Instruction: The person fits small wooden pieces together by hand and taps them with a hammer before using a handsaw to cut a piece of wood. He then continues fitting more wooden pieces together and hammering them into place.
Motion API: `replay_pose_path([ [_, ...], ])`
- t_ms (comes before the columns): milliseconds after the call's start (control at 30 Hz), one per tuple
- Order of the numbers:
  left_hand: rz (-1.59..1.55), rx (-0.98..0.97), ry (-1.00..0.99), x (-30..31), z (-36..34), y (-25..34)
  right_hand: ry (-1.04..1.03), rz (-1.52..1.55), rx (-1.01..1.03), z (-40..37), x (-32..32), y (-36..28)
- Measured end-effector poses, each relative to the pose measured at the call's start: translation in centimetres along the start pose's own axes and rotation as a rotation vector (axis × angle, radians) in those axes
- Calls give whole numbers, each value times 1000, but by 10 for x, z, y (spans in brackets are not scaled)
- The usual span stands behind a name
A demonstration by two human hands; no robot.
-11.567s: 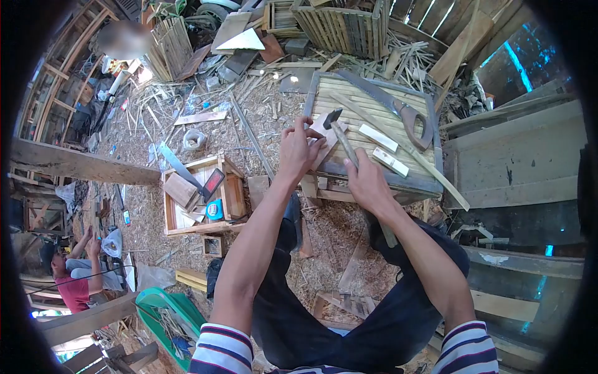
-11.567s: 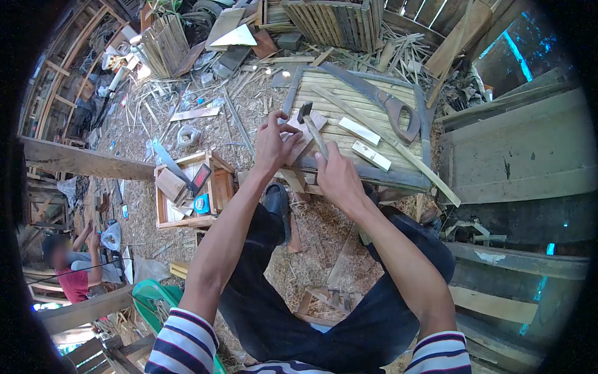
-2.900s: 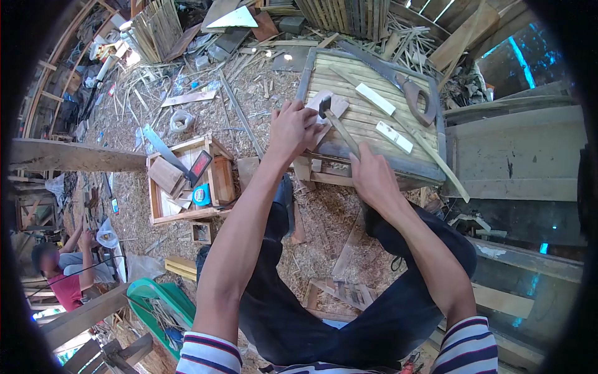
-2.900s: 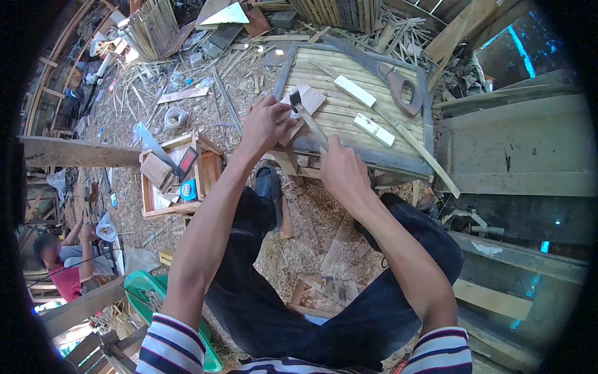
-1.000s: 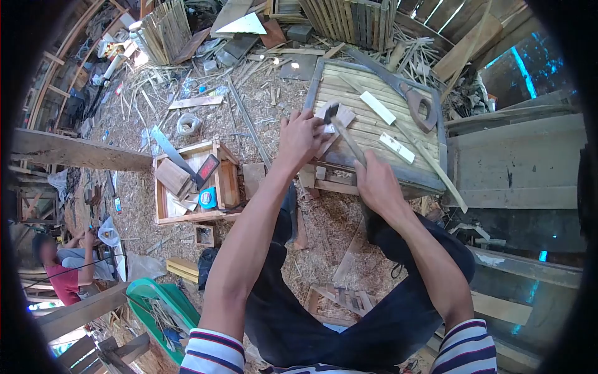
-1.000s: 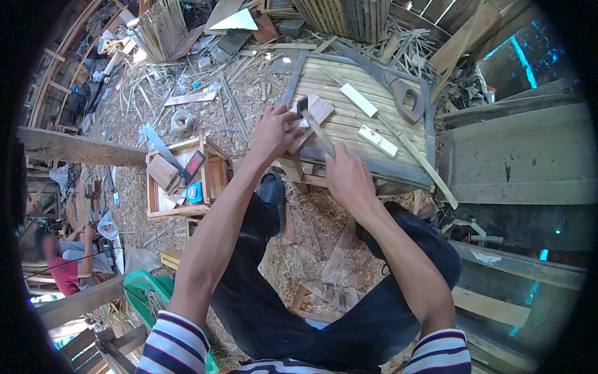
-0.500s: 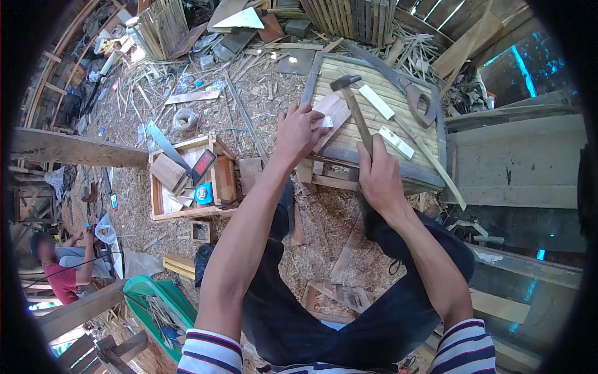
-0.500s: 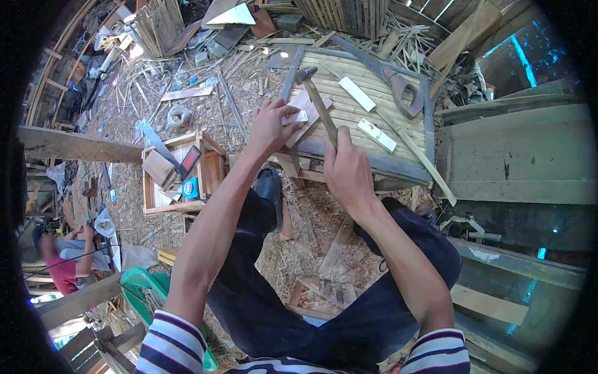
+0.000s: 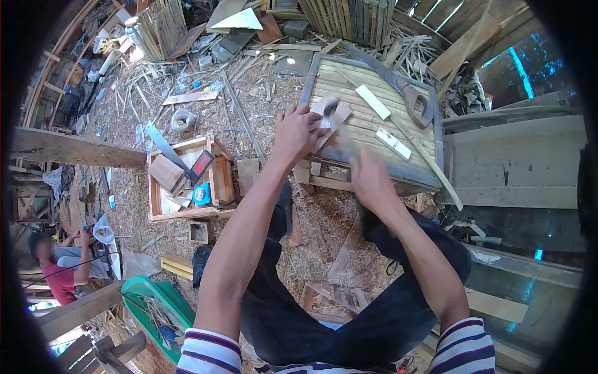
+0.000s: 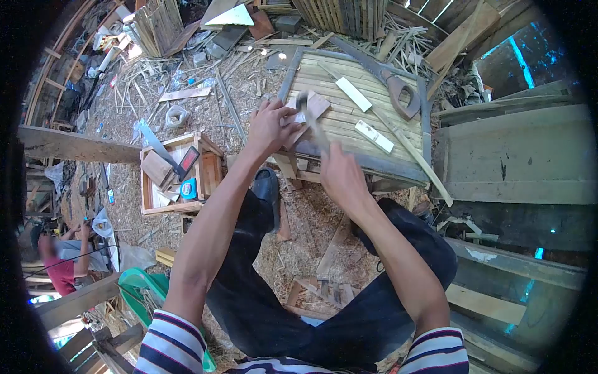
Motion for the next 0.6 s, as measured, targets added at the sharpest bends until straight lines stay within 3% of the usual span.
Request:
replay_pose_path([
  [233, -13, 5, 7, -2, 0, -2, 35, 110, -61, 4, 23, -22],
  [300, -7, -16, 24, -1, 0, -1, 188, 194, -1, 2, 26, -24],
  [400, -6, 6, 3, 1, 0, 1, 20, -38, 57, -2, -1, 2],
  [533, -31, -8, 18, 0, -2, -1, 17, -12, 38, 2, 17, -9],
  [600, -48, 3, -5, -1, 0, -2, 53, 125, -72, 5, 33, -27],
])
Point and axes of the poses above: each hand's wrist, its own z-axis towards the middle knuckle, its own x-axis out of the back of the hand, y = z × x, the point moved 3 cm from there along z, towards the middle knuckle, and after that the axes turned 13 degrees about x, right-handed, at the moved point
